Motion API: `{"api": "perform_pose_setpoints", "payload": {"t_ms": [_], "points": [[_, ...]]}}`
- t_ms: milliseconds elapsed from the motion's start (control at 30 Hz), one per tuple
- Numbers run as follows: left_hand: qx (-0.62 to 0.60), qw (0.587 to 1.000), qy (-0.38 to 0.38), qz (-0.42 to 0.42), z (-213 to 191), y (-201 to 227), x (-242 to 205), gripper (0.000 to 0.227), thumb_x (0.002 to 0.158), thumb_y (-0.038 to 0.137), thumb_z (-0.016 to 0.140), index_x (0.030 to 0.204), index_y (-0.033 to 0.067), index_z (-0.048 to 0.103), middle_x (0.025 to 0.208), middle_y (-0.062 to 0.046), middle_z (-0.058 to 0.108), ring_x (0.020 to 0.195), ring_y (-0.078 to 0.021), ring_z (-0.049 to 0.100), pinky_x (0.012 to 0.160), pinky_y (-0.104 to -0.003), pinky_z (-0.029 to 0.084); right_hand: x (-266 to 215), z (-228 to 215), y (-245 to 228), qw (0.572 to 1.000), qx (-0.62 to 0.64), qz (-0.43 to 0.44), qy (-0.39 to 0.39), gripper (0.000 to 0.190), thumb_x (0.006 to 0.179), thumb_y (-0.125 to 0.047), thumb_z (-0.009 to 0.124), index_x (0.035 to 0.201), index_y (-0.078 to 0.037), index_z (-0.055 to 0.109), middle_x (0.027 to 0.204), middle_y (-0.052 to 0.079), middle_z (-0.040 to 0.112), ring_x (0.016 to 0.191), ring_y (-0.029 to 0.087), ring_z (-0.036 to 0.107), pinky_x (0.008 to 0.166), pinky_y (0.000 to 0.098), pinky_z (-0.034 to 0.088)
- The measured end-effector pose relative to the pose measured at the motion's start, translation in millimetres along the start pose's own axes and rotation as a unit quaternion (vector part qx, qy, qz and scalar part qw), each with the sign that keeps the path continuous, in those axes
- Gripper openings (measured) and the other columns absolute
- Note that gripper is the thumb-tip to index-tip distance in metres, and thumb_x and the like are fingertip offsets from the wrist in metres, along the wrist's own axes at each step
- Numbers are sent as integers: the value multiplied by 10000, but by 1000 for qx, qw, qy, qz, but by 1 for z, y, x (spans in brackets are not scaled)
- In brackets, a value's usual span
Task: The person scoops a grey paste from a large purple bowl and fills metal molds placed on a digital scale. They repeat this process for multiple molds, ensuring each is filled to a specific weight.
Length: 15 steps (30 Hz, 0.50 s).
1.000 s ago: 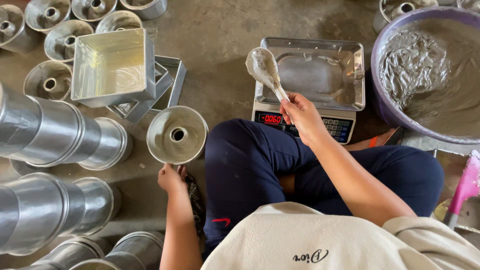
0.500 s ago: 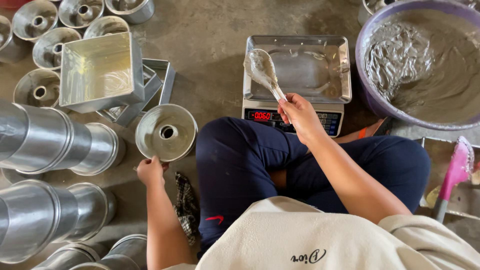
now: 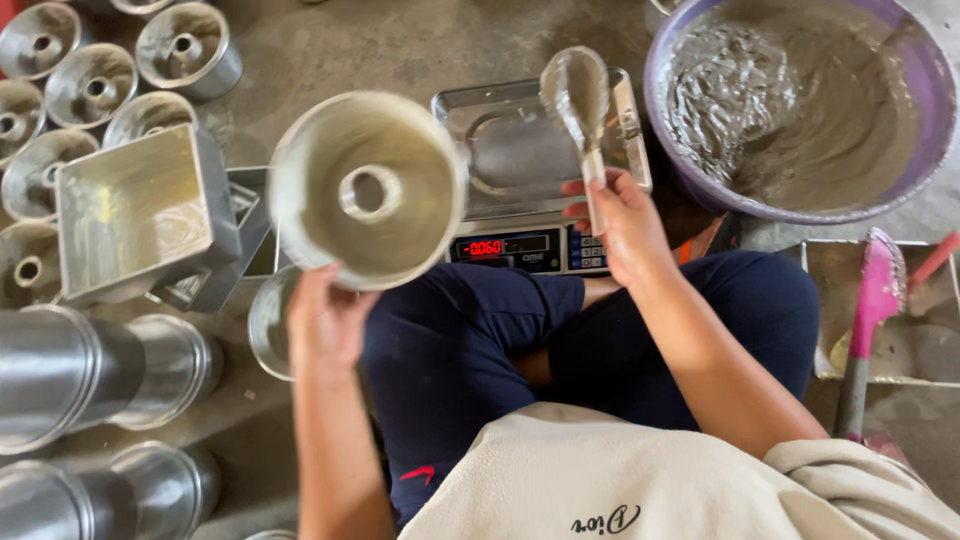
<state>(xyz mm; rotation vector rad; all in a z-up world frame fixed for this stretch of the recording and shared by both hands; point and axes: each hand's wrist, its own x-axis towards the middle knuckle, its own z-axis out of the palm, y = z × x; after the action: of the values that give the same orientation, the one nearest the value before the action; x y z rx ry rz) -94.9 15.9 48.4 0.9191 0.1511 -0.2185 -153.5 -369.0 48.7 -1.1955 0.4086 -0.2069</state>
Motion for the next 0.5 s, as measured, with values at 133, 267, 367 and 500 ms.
{"api": "perform_pose_setpoints", "payload": {"t_ms": [133, 267, 367, 500], "points": [[-178, 953, -182, -168, 80, -73, 24, 497, 1010, 255, 681, 1433, 50, 516, 1394, -124, 586, 1232, -292, 560, 989, -439, 485, 13, -68, -17, 990, -39, -115, 65, 217, 1075, -159, 556, 1272, -75, 590, 1097, 60, 732, 822, 109, 643, 732, 258, 518], [-155, 941, -131, -271, 127, -121, 36, 566, 947, 376, 679, 1415, 101, 521, 1362, -110, 571, 1224, -290, 546, 1018, -452, 455, 37, -174, -30, 926, -281, -182, 173, 206, 1066, -114, 557, 1260, -73, 614, 1086, 64, 742, 904, 144, 679, 776, 277, 540], [-118, 939, -123, -300, 142, -130, 39, 657, 901, 448, 645, 1446, 112, 499, 1426, -92, 563, 1310, -280, 546, 1087, -463, 447, 55, -274, -44, 753, -622, -40, 210, 262, 1030, -121, 591, 1282, -131, 660, 1034, 101, 780, 1013, 317, 707, 927, 502, 532], [-23, 952, -97, -291, 159, -135, 46, 727, 885, 490, 609, 1494, 140, 420, 1471, -91, 539, 1337, -290, 533, 1092, -484, 437, 115, -378, -57, 494, -824, 46, 274, 311, 902, -141, 670, 1193, -224, 746, 1108, 126, 759, 1131, 363, 664, 1109, 675, 251]]}}
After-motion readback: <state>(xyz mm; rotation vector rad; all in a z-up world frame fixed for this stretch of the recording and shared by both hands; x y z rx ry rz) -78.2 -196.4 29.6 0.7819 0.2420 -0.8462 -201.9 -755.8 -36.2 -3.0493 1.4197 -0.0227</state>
